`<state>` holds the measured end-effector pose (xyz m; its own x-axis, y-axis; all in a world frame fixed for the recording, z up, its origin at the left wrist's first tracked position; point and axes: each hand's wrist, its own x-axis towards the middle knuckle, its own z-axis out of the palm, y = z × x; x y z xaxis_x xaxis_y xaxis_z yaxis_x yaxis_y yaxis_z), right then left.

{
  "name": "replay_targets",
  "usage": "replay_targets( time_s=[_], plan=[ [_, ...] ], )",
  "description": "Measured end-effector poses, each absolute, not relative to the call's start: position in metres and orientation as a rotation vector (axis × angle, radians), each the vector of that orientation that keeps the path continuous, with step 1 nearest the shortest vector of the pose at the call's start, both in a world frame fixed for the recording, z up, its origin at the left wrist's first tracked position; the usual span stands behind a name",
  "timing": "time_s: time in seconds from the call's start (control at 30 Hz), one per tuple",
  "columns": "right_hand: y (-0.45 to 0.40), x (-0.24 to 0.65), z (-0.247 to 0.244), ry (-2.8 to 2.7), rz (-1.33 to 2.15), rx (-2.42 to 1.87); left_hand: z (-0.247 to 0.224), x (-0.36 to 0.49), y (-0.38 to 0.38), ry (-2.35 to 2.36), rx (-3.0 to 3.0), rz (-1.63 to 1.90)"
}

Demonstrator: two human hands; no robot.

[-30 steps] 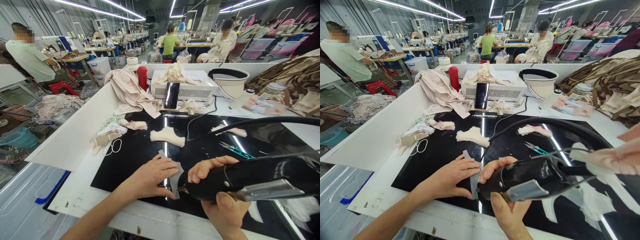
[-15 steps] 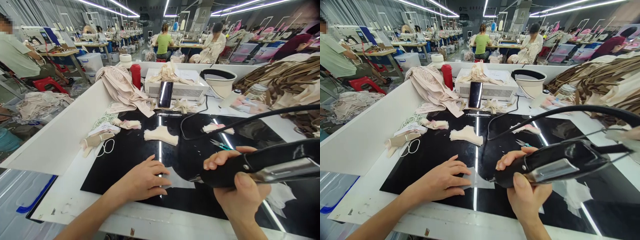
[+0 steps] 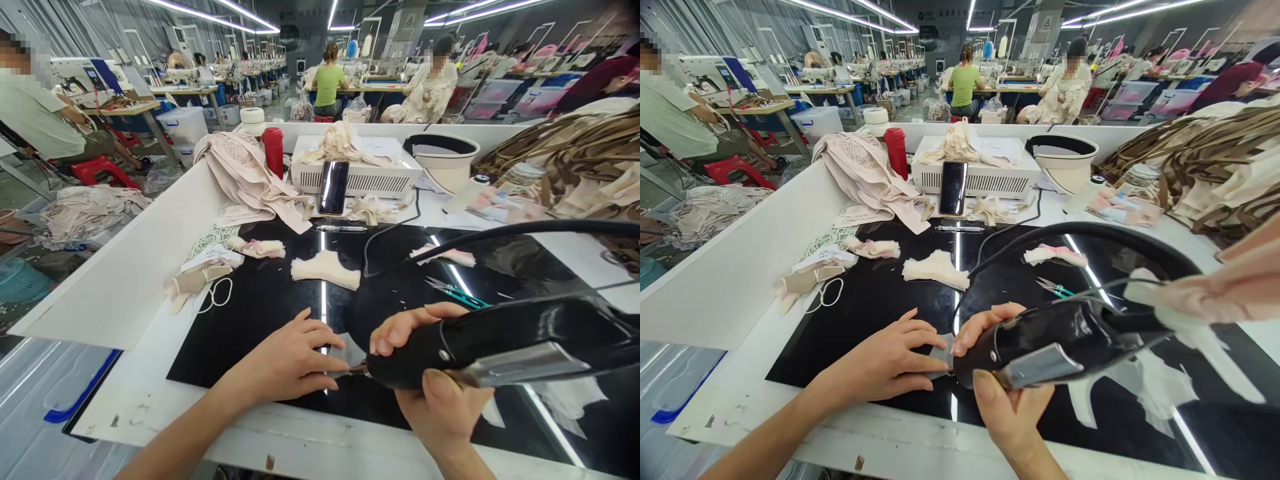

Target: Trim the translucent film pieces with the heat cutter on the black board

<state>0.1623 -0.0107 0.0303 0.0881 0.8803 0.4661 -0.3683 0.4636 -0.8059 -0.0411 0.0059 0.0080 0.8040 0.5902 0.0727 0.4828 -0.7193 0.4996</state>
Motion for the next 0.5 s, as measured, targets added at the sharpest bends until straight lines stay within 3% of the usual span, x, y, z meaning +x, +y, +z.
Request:
replay_targets(
  time_s=[0.5],
  plan=[
    [-0.0072,0.1693,0.0379,-1.069,0.991,-0.609,0.01,-0.0425,0.0057,0.752,2.418,0.295]
  ],
)
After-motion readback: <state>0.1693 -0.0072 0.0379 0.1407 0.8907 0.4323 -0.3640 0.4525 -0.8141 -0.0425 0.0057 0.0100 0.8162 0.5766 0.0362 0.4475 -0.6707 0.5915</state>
